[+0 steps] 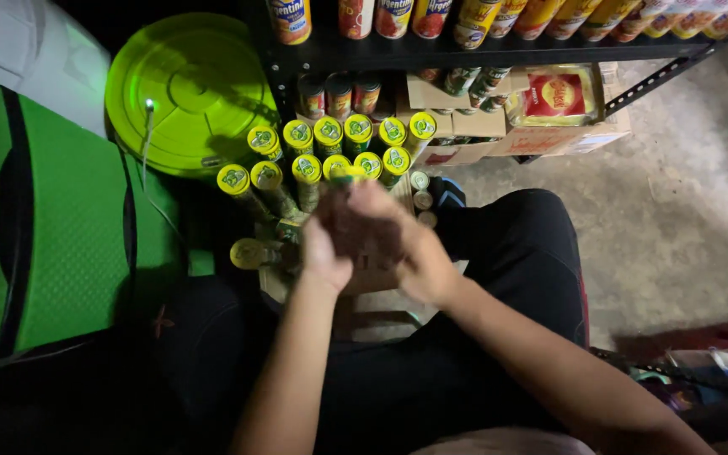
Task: Wiping individual canned goods with a cloth and organizing them on a metal shelf.
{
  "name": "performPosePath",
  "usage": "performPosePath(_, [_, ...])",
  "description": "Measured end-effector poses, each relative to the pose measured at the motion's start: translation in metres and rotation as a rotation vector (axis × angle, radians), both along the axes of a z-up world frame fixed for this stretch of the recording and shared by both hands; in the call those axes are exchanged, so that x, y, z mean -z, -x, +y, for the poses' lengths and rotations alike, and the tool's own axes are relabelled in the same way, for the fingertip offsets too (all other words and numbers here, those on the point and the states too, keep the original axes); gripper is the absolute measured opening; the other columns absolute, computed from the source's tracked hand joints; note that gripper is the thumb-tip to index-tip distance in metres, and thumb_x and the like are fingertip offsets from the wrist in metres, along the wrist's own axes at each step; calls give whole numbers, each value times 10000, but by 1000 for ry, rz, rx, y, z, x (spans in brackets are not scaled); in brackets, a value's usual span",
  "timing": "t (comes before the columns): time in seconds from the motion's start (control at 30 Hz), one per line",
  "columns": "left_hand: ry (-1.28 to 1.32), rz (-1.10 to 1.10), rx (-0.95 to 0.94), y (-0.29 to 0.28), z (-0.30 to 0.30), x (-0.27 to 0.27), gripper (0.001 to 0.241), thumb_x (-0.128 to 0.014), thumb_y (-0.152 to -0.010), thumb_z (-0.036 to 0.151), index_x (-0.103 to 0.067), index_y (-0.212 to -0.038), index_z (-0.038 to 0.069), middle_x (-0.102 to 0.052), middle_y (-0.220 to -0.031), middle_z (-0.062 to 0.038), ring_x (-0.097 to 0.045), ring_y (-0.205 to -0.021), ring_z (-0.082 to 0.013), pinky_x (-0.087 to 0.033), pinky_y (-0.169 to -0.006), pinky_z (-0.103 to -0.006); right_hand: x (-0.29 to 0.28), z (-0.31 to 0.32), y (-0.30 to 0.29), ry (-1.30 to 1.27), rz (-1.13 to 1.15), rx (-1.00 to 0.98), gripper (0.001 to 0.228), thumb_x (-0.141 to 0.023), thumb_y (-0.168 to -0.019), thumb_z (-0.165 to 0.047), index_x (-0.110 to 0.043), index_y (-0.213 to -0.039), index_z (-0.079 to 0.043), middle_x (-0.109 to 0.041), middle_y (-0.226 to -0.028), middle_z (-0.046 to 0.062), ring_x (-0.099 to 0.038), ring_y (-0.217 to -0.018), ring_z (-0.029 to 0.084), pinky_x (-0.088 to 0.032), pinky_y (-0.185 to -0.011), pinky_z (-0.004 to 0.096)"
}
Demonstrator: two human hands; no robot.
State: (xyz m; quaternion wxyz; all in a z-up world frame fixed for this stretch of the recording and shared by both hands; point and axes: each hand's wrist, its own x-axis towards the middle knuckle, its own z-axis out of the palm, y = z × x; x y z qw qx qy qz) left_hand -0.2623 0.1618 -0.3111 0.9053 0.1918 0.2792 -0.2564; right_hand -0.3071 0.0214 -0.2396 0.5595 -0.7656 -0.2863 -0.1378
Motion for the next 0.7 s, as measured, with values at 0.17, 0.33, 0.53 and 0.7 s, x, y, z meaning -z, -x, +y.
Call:
performPosePath(0.17, [-151, 28, 33, 11, -33, 39, 370, -503, -993, 255, -607, -1267, 30, -668, -1207, -186, -657, -1069, -289, -496, -1008, -402, -2, -8, -17, -23, 27, 198, 431, -500, -950, 86, -587, -1372, 59, -505, -1529, 238, -358, -1486, 442, -309, -1204, 583])
performPosePath(0.33, [-109, -137, 32, -2, -13, 24, 349, -597, -950, 354, -579, -741, 76, -612, -772, -98, -627, -763, -185, -493, -703, -280, -6, 9, 3, 175, -59, 58, 739, -496, -753, 88, -507, -1488, 8, -449, -1600, 194, -277, -1544, 462, -192, -1257, 557])
performPosePath(0.53, [-132, -97, -65, -6, -12, -12, 522, -794, -826, 509, -692, -1131, 98, -687, -1043, -70, -606, -893, -169, -480, -821, -268, 20, -9, 3, -29, 217, 165, 743, -497, -770, 208, -495, -1487, 13, -520, -1527, 216, -441, -1434, 385, -460, -1103, 494])
performPosePath(0.7, [-327, -70, 121, 2, -39, 14, 643, -603, -948, 475, -506, -1425, 55, -559, -1359, -139, -520, -1269, -251, -348, -1123, -407, 14, 2, -21, -105, 255, 363, 259, -528, -846, 144, -580, -1071, 27, -651, -1097, 209, -536, -1136, 318, -435, -960, 470])
